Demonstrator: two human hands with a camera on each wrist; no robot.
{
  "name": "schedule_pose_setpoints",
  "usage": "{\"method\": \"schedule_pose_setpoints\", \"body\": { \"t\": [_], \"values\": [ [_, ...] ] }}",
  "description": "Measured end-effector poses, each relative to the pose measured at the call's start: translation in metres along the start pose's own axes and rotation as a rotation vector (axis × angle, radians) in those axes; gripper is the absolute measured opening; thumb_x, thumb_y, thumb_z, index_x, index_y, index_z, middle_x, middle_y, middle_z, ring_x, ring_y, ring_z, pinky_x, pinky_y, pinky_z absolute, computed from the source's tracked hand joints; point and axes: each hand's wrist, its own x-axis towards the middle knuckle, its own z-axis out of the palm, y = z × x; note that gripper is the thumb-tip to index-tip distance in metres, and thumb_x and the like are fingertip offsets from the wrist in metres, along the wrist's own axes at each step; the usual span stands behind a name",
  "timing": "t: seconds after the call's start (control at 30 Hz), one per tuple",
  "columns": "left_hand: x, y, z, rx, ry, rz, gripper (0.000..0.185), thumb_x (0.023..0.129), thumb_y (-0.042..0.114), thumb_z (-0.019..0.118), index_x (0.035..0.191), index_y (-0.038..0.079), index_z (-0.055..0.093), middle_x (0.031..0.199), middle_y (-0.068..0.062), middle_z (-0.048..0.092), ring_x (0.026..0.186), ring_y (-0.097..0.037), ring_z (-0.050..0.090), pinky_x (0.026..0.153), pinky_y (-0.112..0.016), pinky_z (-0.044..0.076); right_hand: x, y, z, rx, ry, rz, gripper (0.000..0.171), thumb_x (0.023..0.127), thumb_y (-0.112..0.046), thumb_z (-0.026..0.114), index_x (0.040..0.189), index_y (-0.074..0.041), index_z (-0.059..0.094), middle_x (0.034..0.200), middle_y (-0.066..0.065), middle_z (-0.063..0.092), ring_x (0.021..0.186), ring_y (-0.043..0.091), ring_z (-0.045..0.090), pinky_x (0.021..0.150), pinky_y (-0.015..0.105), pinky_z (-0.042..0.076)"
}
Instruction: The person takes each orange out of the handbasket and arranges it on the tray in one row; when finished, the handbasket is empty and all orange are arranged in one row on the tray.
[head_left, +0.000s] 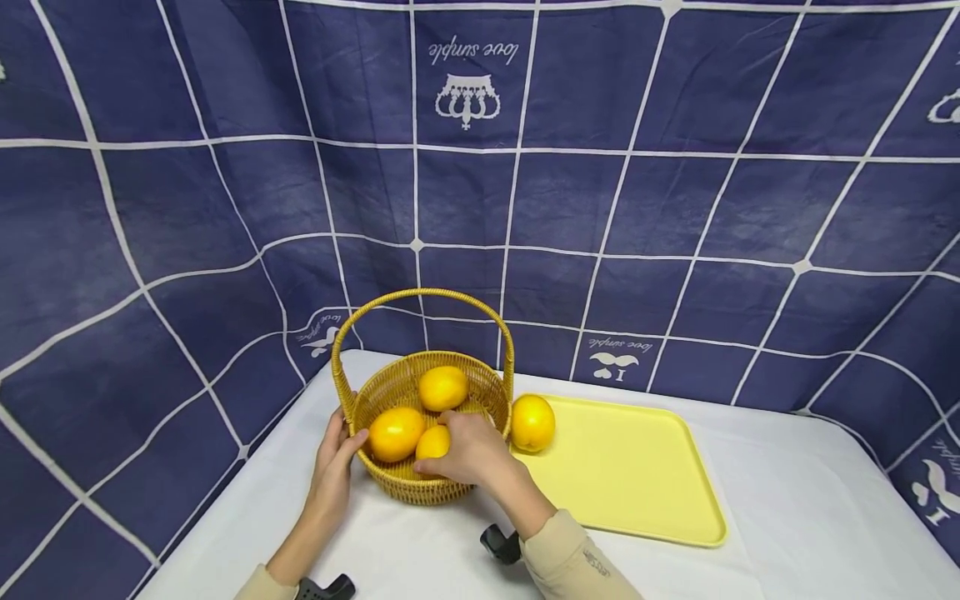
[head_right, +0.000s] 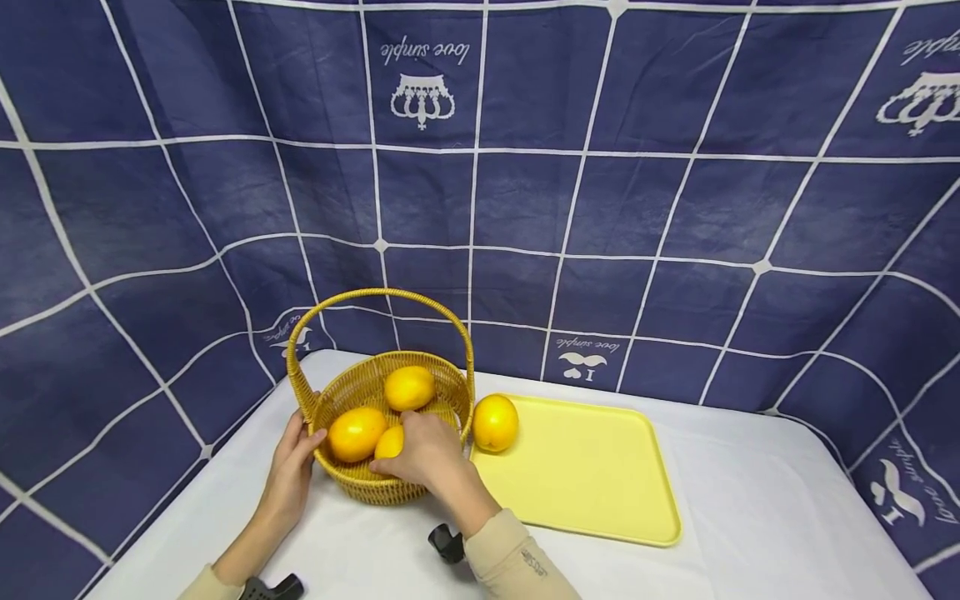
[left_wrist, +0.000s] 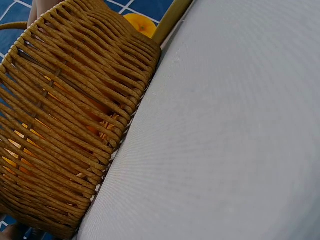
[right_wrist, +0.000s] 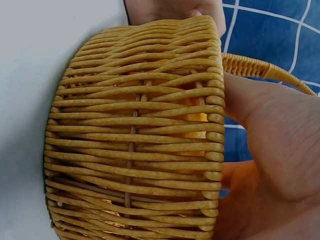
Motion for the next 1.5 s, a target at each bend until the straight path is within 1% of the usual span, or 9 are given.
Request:
{"method": "schedule_pose_setpoints", "body": {
  "t": [0.2,0.4,0.57,0.7,0.87,1.03,1.13,1.27,1.5],
  "values": [
    [0.0,0.001,0.001,-0.003,0.001,0.013,0.057,0.11,0.013,0.044,0.165,0.011,0.03,0.159,-0.023,0.041,0.145,-0.021,0.04,0.108,-0.013,0.032,0.002,-0.002,-0.001,-0.031,0.0,0.018,0.074,0.075,-0.051,0.093,0.128,-0.005,0.07,0.114,0.01,0.075,0.107,0.029,0.069,0.089,0.041,0.056],
    [0.0,-0.001,0.0,0.008,0.009,0.016,0.056,0.11,0.013,0.046,0.164,0.011,0.032,0.156,-0.018,0.047,0.141,-0.018,0.044,0.107,-0.013,0.033,0.004,0.0,0.001,-0.04,0.019,0.013,0.072,0.072,-0.05,0.094,0.124,-0.006,0.072,0.106,0.008,0.075,0.099,0.027,0.068,0.082,0.038,0.055],
    [-0.002,0.0,-0.001,0.008,0.009,0.016,0.056,0.11,0.014,0.046,0.164,0.011,0.032,0.153,-0.013,0.05,0.14,-0.015,0.045,0.107,-0.012,0.034,0.002,0.004,0.007,-0.05,0.08,-0.039,0.066,0.071,-0.045,0.093,0.123,-0.008,0.073,0.1,0.005,0.074,0.093,0.024,0.068,0.078,0.035,0.054],
    [-0.003,0.001,-0.001,0.006,-0.003,0.01,0.055,0.111,0.014,0.045,0.164,0.011,0.031,0.157,-0.015,0.046,0.144,-0.016,0.042,0.108,-0.01,0.032,-0.001,0.007,0.007,-0.051,0.148,-0.069,0.065,0.07,-0.043,0.09,0.123,-0.009,0.071,0.094,0.003,0.072,0.085,0.02,0.065,0.071,0.032,0.052],
    [-0.002,0.0,-0.001,-0.001,-0.009,0.016,0.056,0.111,0.013,0.045,0.164,0.011,0.03,0.157,-0.015,0.045,0.145,-0.018,0.041,0.108,-0.01,0.032,-0.008,0.005,-0.004,0.026,0.221,-0.085,0.065,0.072,-0.043,0.086,0.126,-0.01,0.07,0.097,0.002,0.073,0.08,0.014,0.063,0.067,0.028,0.05],
    [-0.001,-0.001,-0.001,-0.008,0.001,0.025,0.056,0.11,0.013,0.046,0.164,0.01,0.032,0.15,-0.007,0.054,0.14,-0.015,0.045,0.107,-0.013,0.033,-0.022,0.002,-0.02,0.11,0.285,-0.074,0.065,0.074,-0.046,0.086,0.129,-0.015,0.069,0.109,0.002,0.075,0.09,0.016,0.066,0.075,0.031,0.053],
    [-0.001,0.0,-0.002,-0.003,-0.003,0.024,0.056,0.11,0.014,0.046,0.164,0.01,0.031,0.15,-0.006,0.054,0.14,-0.015,0.045,0.107,-0.012,0.033,-0.034,0.002,-0.029,0.156,0.303,-0.063,0.063,0.075,-0.045,0.087,0.129,-0.018,0.069,0.111,-0.001,0.075,0.092,0.017,0.066,0.077,0.034,0.054],
    [-0.001,0.001,-0.002,0.004,-0.006,0.019,0.057,0.11,0.015,0.046,0.165,0.01,0.03,0.152,-0.007,0.052,0.141,-0.014,0.043,0.107,-0.011,0.032,-0.048,0.008,-0.039,0.211,0.308,-0.038,0.062,0.076,-0.044,0.089,0.13,-0.021,0.069,0.11,-0.005,0.074,0.09,0.016,0.064,0.075,0.034,0.053],
    [-0.002,0.0,-0.002,-0.003,-0.01,0.015,0.057,0.11,0.015,0.046,0.165,0.009,0.03,0.151,-0.008,0.052,0.14,-0.014,0.045,0.107,-0.012,0.033,-0.059,0.026,-0.058,0.279,0.337,0.011,0.058,0.076,-0.042,0.088,0.128,-0.024,0.07,0.106,-0.005,0.074,0.087,0.015,0.062,0.07,0.031,0.054]
  ]
}}
